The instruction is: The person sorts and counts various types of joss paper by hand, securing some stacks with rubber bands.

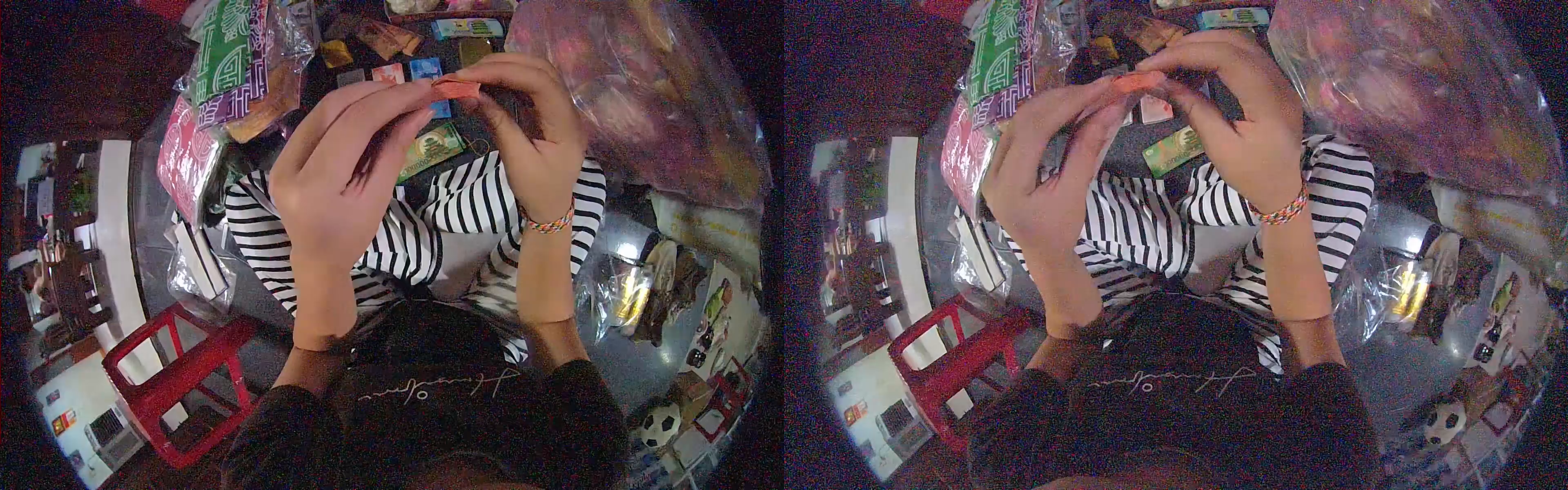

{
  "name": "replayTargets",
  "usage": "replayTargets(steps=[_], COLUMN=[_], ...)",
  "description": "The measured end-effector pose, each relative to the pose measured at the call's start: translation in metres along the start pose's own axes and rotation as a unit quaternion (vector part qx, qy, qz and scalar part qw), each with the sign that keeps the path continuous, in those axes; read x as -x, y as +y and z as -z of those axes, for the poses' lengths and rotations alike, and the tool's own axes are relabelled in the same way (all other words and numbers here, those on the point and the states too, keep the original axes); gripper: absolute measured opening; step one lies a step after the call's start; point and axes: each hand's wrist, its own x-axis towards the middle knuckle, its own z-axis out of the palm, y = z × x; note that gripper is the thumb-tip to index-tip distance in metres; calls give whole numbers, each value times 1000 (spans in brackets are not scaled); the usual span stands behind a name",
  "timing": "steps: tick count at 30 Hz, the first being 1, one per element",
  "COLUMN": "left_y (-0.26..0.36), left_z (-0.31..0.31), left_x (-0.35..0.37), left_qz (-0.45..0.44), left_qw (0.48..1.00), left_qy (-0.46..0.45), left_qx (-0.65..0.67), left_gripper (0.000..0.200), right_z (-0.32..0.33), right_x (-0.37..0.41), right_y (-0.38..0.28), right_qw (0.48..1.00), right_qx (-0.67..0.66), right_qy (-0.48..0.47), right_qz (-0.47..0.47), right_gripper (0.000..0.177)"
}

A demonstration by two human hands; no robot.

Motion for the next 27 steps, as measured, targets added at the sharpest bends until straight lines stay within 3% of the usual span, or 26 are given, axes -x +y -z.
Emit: replayTargets(steps=[4, 6, 13, 16, 18, 19, 21, 27], left_y=[10, 12, 21, 38, 38, 38, 39, 43], left_z=[0, 1, 5, 14, 12, 11, 11, 13], left_x=[-2, -3, -3, -8, -7, -7, -7, -7], left_qz=[-19, -37, -114, -77, -78, -78, -79, -64], left_qw=[1000, 999, 993, 996, 996, 997, 997, 997], left_qy=[6, 6, 18, -29, -20, -12, -12, -21], left_qx=[-17, -29, -26, -33, -28, -23, -22, -27], left_gripper=[18, 19, 26, 20, 19, 19, 19, 20], right_z=[0, -3, 11, 16, 14, 16, 22, 21], right_x=[3, 7, 3, 2, 3, 3, 4, 2], right_y=[-3, -2, -16, -28, -40, -36, -26, -26], right_qw=[999, 990, 983, 991, 966, 966, 996, 993], right_qx=[-6, -100, -166, -121, -235, -234, -70, -101], right_qy=[31, 84, 76, 35, 71, 71, 28, 40], right_qz=[0, -50, 5, 40, -82, -82, 38, 37], right_gripper=[22, 23, 27, 31, 27, 27, 22, 18])
